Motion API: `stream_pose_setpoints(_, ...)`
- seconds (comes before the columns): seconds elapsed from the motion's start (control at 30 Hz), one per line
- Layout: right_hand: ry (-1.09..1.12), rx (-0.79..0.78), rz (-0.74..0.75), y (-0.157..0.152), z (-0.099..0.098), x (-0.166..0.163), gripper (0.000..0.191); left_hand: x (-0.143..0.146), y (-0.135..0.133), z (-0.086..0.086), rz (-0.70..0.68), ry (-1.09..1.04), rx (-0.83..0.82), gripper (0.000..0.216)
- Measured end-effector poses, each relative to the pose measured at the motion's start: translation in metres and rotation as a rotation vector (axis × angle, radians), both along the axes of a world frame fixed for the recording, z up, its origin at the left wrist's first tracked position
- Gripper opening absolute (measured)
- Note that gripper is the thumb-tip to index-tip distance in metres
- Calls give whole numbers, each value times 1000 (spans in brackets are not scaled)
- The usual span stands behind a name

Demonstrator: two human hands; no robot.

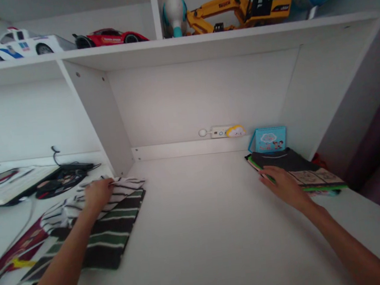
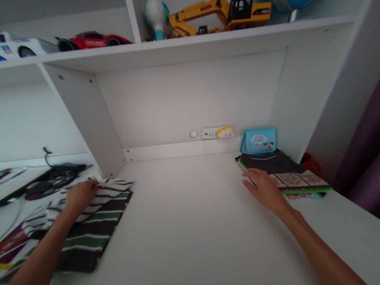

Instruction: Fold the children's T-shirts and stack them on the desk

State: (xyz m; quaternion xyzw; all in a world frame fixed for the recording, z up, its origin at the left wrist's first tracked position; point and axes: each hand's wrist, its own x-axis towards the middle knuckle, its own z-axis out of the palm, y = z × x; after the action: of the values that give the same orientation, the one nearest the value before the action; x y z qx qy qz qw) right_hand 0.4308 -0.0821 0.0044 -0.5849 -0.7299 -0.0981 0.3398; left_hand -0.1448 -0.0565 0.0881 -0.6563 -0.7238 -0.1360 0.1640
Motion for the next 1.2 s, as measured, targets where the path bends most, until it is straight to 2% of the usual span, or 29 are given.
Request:
stream_pose_setpoints(0.03, 14, 3, 38, 0, 3, -14, 29, 25, -5, 4, -94, 30, 34, 25)
stream_pose_setpoints(0.07, 27, -1, 92, 0, 6, -30, 27, 57, -11, 8, -254, 36, 85, 27)
stream_pose_setpoints(0.13, 48, -30, 224, 4, 14, -64, 25, 129, -29, 11, -515, 18, 123, 28)
stream_pose_setpoints(0.23, 82, -78, 348, 12, 25, -102, 26, 226, -63, 2, -946, 59, -43, 38)
stream_pose_setpoints(0.3, 111, -93, 306, 17, 28, -108, 27, 265, -82, -10, -1197, 118, -221, 51)
stream_pose_setpoints(0.37, 117, -127, 221, 18, 27, -98, 28, 277, -91, -20, -1354, 136, -411, 50)
stream_pose_setpoints(0.4, 106, -155, 193, 16, 25, -89, 28, 274, -92, -23, -1377, 120, -476, 46)
stream_pose_setpoints(0.47, 62, -207, 176, 11, 20, -69, 28, 258, -83, -26, -1295, 56, -506, 42)
stream_pose_setpoints(0.53, 17, -234, 123, 6, 15, -52, 28, 234, -65, -30, -1081, -7, -455, 44)
stream_pose_setpoints(0.6, -4, -251, -36, 5, 13, -39, 34, 212, -43, -37, -834, -56, -422, 43)
stream_pose_setpoints(0.67, 0, -297, -201, 8, 14, -31, 38, 195, -22, -49, -665, -102, -424, 39)
stream_pose_setpoints(0.73, 13, -353, -262, 13, 18, -27, 30, 185, -7, -62, -620, -176, -448, 33)
stream_pose_setpoints(0.8, 28, -370, -260, 16, 26, -27, 16, 181, 3, -70, -628, -279, -470, 30)
stream_pose_setpoints(0.9, 60, -273, -278, 5, 47, -37, 12, 177, 13, -69, -606, -390, -456, 27)
stream_pose_setpoints(0.97, 156, -176, -187, -16, 67, -46, 18, 172, 21, -61, -573, -402, -393, 21)
stream_pose_setpoints(1.07, 423, -163, 98, -58, 93, -50, 19, 155, 35, -47, -524, -357, -268, 19)
stream_pose_setpoints(1.13, 527, -311, 229, -80, 102, -42, 18, 144, 45, -41, -447, -303, -177, 20)
stream_pose_setpoints(1.2, 470, -524, 294, -92, 101, -26, 17, 138, 51, -39, -344, -252, -108, 23)
